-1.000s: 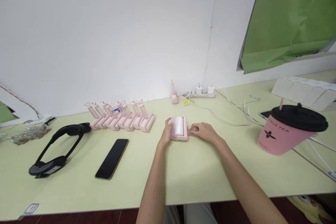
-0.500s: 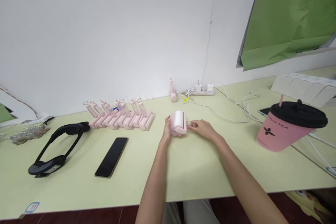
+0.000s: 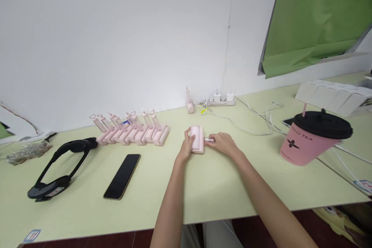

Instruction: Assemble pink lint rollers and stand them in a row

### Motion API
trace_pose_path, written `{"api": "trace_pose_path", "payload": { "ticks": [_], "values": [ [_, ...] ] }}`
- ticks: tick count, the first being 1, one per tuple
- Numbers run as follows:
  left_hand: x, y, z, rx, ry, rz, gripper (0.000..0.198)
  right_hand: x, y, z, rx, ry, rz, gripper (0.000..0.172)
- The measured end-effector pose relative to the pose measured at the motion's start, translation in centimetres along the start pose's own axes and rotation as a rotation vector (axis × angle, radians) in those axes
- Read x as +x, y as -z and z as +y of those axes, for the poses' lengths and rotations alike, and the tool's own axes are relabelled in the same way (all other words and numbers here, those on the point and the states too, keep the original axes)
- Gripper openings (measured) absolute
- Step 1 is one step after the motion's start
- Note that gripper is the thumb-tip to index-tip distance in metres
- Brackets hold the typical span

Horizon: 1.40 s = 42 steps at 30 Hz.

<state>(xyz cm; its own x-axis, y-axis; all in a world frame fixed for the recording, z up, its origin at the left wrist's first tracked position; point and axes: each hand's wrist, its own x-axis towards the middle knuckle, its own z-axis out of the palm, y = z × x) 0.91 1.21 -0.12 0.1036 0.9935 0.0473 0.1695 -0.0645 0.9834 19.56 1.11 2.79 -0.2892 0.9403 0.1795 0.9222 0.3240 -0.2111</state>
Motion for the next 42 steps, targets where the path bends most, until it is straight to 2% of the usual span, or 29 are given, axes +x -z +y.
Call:
{"api": "trace_pose_path", "payload": {
  "ticks": [3,5,8,10,13,15,17,21,23,25,28,32,38,42],
  "values": [
    [-0.1,-0.2,0.2,0.076,-0.032,0.046,0.058,0.1,-0.1,0.1,-0.016,-0.014,0.065,0.042],
    [-0.3,-0.2,0.4,0.179,-0.102,0.172,0.061,0.1,-0.2,0.0,-0.022,-0.015,0.14,0.041],
    [-0.7,-0.3,1.0,0.414,-0.281,0.382,0.063,0.2,-0.2,-0.3,-0.076,0.022,0.279,0.035],
    [-1.2,-0.5,1.4,0.547,-0.386,0.377,0.061,0.1,-0.2,-0.5,-0.139,0.087,0.382,0.029],
    [-1.8,-1.3,1.8,0.711,-0.473,0.234,0.065,-0.1,-0.5,-0.9,-0.217,0.185,0.52,0.02],
    [-2.0,-1.9,1.7,0.792,-0.465,0.2,0.062,-0.2,-0.8,-1.1,-0.247,0.212,0.596,0.018],
    [-1.9,-2.2,1.4,0.821,-0.416,0.219,0.055,-0.3,-1.2,-1.4,-0.26,0.23,0.682,0.019],
    [-1.2,-1.6,0.6,0.711,-0.332,0.314,0.051,-0.7,-1.8,-2.3,-0.262,0.275,0.87,0.034],
    [-0.4,-0.9,0.0,0.615,-0.246,0.396,0.047,-0.8,-1.9,-2.8,-0.218,0.261,0.896,0.038],
    [1.0,0.0,-0.6,0.555,-0.126,0.509,0.044,-0.8,-2.0,-3.1,-0.147,0.217,0.834,0.036],
    [4.3,1.3,-1.2,0.59,0.025,0.678,0.043,-0.3,-2.3,-2.9,-0.054,0.177,0.663,0.029],
    [9.5,3.0,-1.1,0.628,0.141,0.711,0.045,0.5,-3.2,-1.9,0.012,0.151,0.519,0.026],
    [17.3,4.8,-1.3,0.611,0.235,0.773,0.048,2.2,-5.5,-0.4,0.033,0.073,0.5,0.022],
    [21.6,4.9,-1.5,0.597,0.228,0.886,0.063,3.0,-6.7,0.2,0.062,0.11,0.481,0.018]
  ]
}}
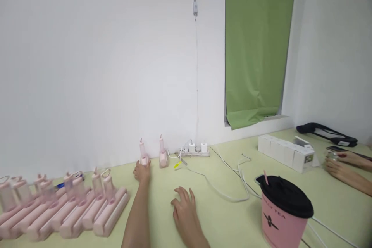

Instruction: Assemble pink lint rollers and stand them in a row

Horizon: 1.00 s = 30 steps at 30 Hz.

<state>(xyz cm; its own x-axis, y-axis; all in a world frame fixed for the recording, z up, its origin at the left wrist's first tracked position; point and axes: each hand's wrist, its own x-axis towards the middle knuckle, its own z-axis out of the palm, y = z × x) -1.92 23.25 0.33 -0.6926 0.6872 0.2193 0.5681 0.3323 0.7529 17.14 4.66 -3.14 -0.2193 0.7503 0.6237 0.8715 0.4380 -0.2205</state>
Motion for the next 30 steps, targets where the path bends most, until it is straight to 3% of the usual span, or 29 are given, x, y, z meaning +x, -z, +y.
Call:
{"api": "trace_pose_path", "payload": {
  "ticks": [4,6,9,10,12,14,18,20,22,26,30],
  "values": [
    [0.8,-1.3,0.7,-0.024,0.001,0.07,0.058,0.0,-0.4,0.3,0.067,0.001,0.042,0.018],
    [0.3,-1.2,0.6,-0.027,-0.037,0.168,0.055,0.0,-0.3,0.2,0.088,-0.004,0.062,0.019],
    [-1.4,-0.4,1.2,-0.019,-0.202,0.394,0.051,0.1,0.1,0.0,0.105,0.005,0.076,0.019],
    [-2.0,-0.2,1.8,-0.014,-0.3,0.404,0.048,0.1,0.3,-0.2,0.111,0.008,0.079,0.019],
    [-3.2,-0.1,3.3,-0.005,-0.563,0.246,0.039,0.2,0.7,-0.4,0.129,0.011,0.085,0.02],
    [-4.0,-0.8,5.1,-0.02,-0.701,0.093,0.038,0.3,1.1,-0.5,0.161,0.016,0.091,0.023],
    [-4.6,-2.7,6.5,-0.019,-0.46,-0.083,0.05,0.5,1.6,-0.6,0.217,0.025,0.109,0.028],
    [-4.7,-3.3,6.0,-0.009,-0.363,-0.167,0.05,0.5,1.6,-0.6,0.212,0.026,0.111,0.028],
    [-4.7,-3.3,5.2,-0.008,-0.353,-0.219,0.047,0.6,1.5,-0.5,0.192,0.022,0.107,0.027],
    [-5.2,-1.6,3.4,0.011,-0.382,-0.27,0.045,0.7,1.7,-0.4,0.176,-0.009,0.108,0.026],
    [-7.1,2.0,1.3,0.092,-0.453,-0.282,0.044,0.8,2.6,-0.7,0.138,0.012,0.114,0.029]
  ]
}}
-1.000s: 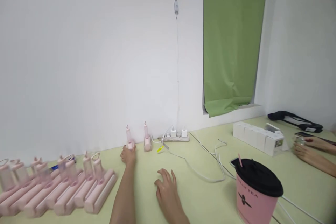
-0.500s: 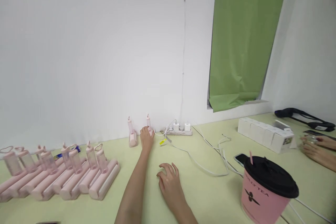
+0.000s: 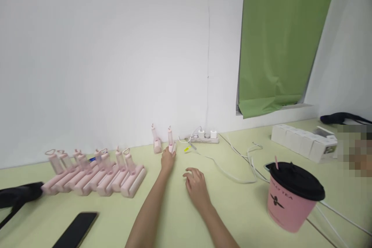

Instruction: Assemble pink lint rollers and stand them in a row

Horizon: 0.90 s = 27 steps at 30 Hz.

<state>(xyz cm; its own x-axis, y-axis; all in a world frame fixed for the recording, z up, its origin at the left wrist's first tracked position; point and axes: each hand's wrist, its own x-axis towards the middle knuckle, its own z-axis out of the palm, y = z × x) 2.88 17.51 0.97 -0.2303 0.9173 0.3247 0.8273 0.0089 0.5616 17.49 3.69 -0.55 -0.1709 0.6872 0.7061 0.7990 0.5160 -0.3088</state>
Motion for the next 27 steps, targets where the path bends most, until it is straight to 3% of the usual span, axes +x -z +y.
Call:
{"api": "trace_pose_path", "payload": {
  "ticks": [6,8,11,14,16,18,20,24,27],
  "values": [
    [-7.4,4.0,-1.7,0.371,-0.283,0.038,0.036,0.3,0.9,-0.8,-0.195,0.102,0.065,0.05],
    [-9.6,5.2,-1.9,0.401,-0.391,0.036,0.039,0.3,1.0,-0.7,-0.242,0.133,0.057,0.049],
    [-12.0,6.8,-2.1,0.331,-0.5,-0.045,0.042,-0.1,1.0,0.0,-0.277,0.093,-0.002,0.041],
    [-13.1,8.2,-2.1,0.058,-0.548,-0.183,0.049,-0.7,1.1,1.0,-0.286,0.001,-0.117,0.029],
    [-13.3,8.6,-2.2,-0.217,-0.419,-0.165,0.052,-0.8,1.4,1.4,-0.273,0.0,-0.175,0.023],
    [-13.3,8.5,-2.3,-0.441,-0.152,-0.083,0.055,-0.8,1.9,1.2,-0.254,0.068,-0.173,0.022],
    [-13.3,8.3,-2.4,-0.584,0.064,-0.089,0.058,-0.6,2.4,0.7,-0.239,0.166,-0.13,0.022],
    [-13.5,9.0,-3.1,-0.816,0.112,-0.288,0.062,-0.3,2.8,-0.4,-0.202,0.26,-0.048,0.024],
    [-14.0,11.6,-4.4,-0.721,0.123,-0.195,0.067,-0.1,2.6,-0.3,-0.159,0.274,-0.036,0.024]
  ]
}}
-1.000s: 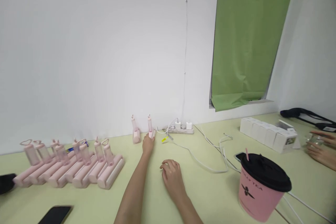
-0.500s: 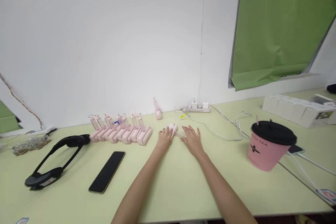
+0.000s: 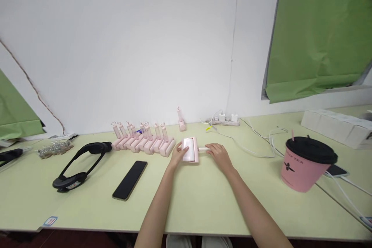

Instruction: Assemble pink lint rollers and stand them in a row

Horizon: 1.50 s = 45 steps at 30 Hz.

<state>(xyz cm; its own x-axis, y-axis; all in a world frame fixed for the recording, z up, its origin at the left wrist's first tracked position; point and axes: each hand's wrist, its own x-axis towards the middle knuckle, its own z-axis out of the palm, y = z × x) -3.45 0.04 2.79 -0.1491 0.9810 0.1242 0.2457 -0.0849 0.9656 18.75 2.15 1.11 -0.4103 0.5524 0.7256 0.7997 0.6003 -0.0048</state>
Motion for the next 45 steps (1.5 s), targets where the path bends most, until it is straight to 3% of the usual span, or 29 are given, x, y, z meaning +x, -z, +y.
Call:
{"api": "trace_pose_path", "payload": {
  "ticks": [3,5,9,11,13,16,18,19,20,22,26,28,30,33,37,41,43,45],
  "values": [
    [-1.8,4.6,0.9,0.346,-0.169,0.203,0.066,0.0,-0.3,0.4,0.008,-0.036,0.018,0.026],
    [-3.4,8.4,1.3,0.591,-0.198,0.262,0.066,-0.1,-0.4,0.6,0.008,-0.103,0.044,0.027],
    [-5.6,15.4,-0.2,1.01,0.03,0.3,0.061,0.0,-0.4,0.4,0.024,-0.168,0.043,0.029],
    [-5.9,17.4,-1.9,1.079,0.129,0.362,0.06,0.0,-0.4,0.2,0.026,-0.139,0.012,0.029],
    [-6.0,18.1,-3.6,1.12,0.162,0.444,0.059,0.0,-0.5,0.1,0.035,-0.097,-0.011,0.028],
    [-5.8,16.5,-4.4,1.132,0.004,0.702,0.058,-0.2,-0.6,0.2,0.058,-0.067,-0.003,0.026],
    [-5.4,13.9,-3.6,1.016,-0.194,0.865,0.05,-0.3,-0.7,0.3,0.065,-0.067,0.024,0.026],
    [-5.0,12.1,-2.8,0.916,-0.282,0.88,0.044,-0.3,-0.7,0.3,0.065,-0.063,0.037,0.026],
    [-4.5,10.2,-2.0,0.801,-0.349,0.83,0.04,-0.2,-0.7,0.3,0.064,-0.057,0.047,0.026],
    [-3.1,5.8,-0.5,0.503,-0.406,0.56,0.039,-0.2,-0.6,0.2,0.055,-0.043,0.064,0.027],
    [0.2,-1.9,0.6,-0.048,-0.055,-0.022,0.054,-0.5,-0.4,0.0,-0.001,0.009,0.081,0.027],
    [1.5,-3.9,0.2,-0.187,0.091,-0.121,0.05,-0.6,-0.2,-0.1,-0.027,0.041,0.034,0.026],
    [2.3,-4.8,-0.5,-0.241,0.135,-0.106,0.047,-0.6,-0.2,-0.1,-0.044,0.033,-0.053,0.028],
    [2.5,-5.0,-1.2,-0.183,0.057,-0.021,0.043,-0.3,-0.4,-0.1,-0.081,-0.091,-0.248,0.025],
    [1.8,-5.0,-1.0,0.248,-0.021,0.191,0.037,0.1,-1.2,-0.3,-0.136,-0.263,-0.472,0.013],
    [0.9,-5.9,0.2,0.515,0.011,0.357,0.04,0.6,-1.7,-1.2,-0.181,-0.318,-0.457,0.017],
    [0.7,-6.0,0.8,0.453,-0.028,0.37,0.04,0.7,-1.4,-1.1,-0.18,-0.327,-0.426,0.018],
    [0.7,-5.1,1.4,0.218,-0.063,0.311,0.036,0.5,-0.7,-0.1,-0.147,-0.323,-0.362,0.018]
  ]
}}
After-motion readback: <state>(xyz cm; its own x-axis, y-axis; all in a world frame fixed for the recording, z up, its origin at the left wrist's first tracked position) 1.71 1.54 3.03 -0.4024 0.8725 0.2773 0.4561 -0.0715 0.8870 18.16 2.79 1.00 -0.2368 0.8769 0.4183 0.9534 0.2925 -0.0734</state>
